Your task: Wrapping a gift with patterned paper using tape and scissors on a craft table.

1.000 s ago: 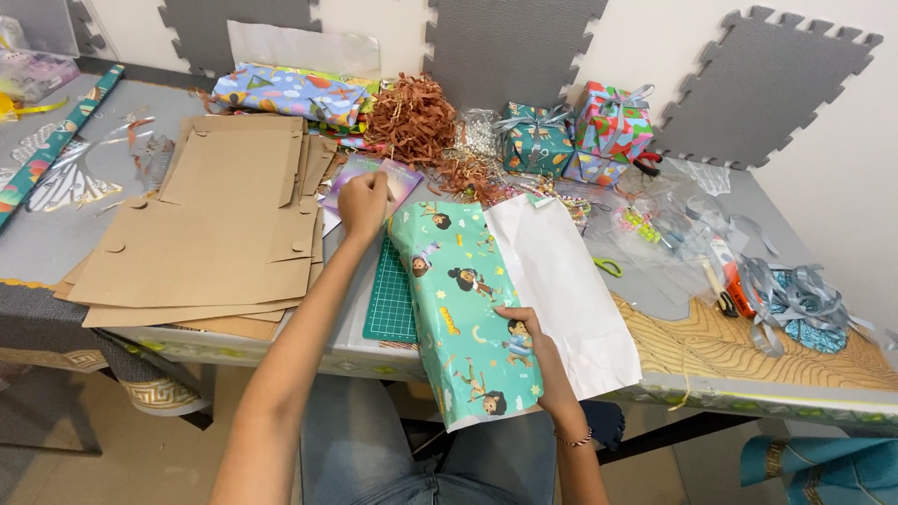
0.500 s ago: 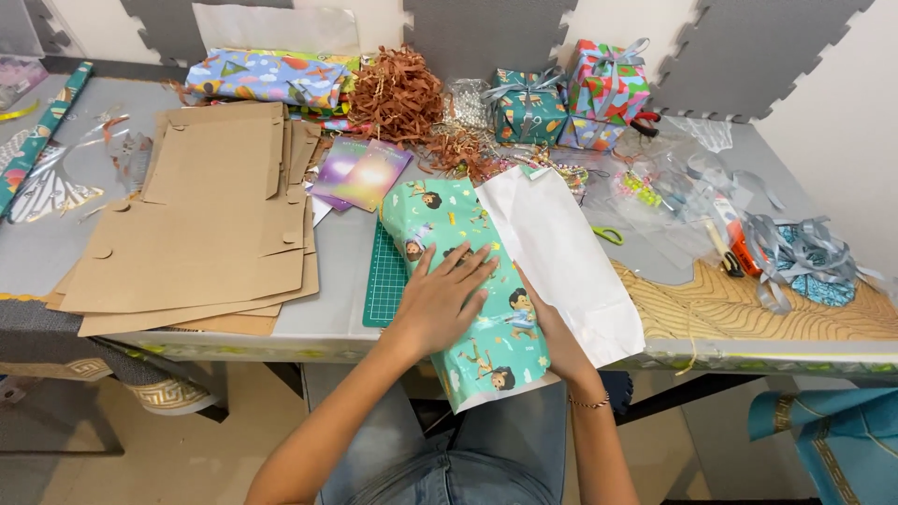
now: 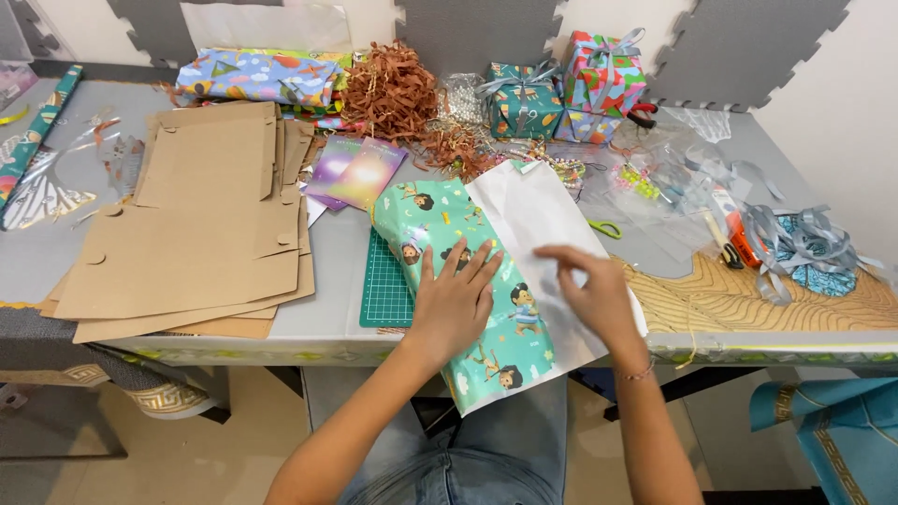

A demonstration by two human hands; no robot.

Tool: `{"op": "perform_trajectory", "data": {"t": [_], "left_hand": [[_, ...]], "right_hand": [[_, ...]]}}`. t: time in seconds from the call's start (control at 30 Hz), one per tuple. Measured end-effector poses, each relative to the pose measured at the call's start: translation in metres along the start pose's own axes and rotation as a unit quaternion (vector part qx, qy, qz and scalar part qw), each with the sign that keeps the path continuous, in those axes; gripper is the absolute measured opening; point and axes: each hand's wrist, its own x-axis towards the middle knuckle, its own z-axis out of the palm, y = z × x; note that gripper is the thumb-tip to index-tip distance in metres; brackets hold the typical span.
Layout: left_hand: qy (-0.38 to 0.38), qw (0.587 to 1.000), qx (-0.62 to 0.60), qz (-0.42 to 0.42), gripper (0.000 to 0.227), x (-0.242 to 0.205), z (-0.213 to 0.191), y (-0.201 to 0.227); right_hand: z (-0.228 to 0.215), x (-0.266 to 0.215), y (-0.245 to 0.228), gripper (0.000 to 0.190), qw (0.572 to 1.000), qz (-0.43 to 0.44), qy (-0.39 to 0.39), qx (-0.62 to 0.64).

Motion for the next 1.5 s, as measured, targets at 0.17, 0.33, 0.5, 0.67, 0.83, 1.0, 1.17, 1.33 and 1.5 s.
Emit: {"op": "perform_trajectory", "data": {"t": [0.17, 0.33, 0.5, 0.67, 0.83, 1.0, 1.17, 1.33, 1.5], "left_hand": [[0.026, 1.0, -0.008, 0.008, 0.051, 0.001, 0.012, -0.005], [0.046, 0.999, -0.013, 0.009, 0.05, 0.003, 0.014, -0.006], [0.045, 0.999, -0.027, 0.004, 0.049, 0.002, 0.014, -0.006], [0.03, 0.999, -0.028, 0.0, 0.051, 0.002, 0.015, -0.007], [0.033, 0.999, -0.036, -0.007, 0.051, 0.003, 0.015, -0.005], [0.038, 0.999, -0.037, -0.01, 0.051, 0.002, 0.015, -0.004], [0.037, 0.999, -0.035, -0.01, 0.051, 0.002, 0.015, -0.004], [0.042, 0.998, -0.042, -0.006, 0.05, 0.002, 0.015, -0.004], [0.029, 0.999, -0.034, -0.014, 0.051, 0.004, 0.017, -0.005]], "right_hand": [[-0.021, 0.08, 0.015, 0.082, 0.982, -0.046, 0.039, -0.177], [-0.004, 0.161, 0.06, 0.091, 0.97, -0.01, -0.126, -0.207], [0.015, 0.214, 0.107, 0.052, 0.968, -0.032, -0.183, -0.171], [0.013, 0.216, 0.084, 0.02, 0.961, -0.067, -0.204, -0.176], [0.026, 0.223, 0.104, 0.02, 0.96, -0.011, -0.182, -0.213], [0.016, 0.225, 0.091, 0.024, 0.972, 0.179, -0.142, 0.059], [-0.011, 0.209, 0.015, 0.038, 0.962, 0.185, -0.148, 0.138], [-0.013, 0.217, -0.009, 0.033, 0.968, 0.183, -0.161, 0.063], [-0.021, 0.221, -0.051, 0.041, 0.936, 0.216, -0.278, 0.026]]}}
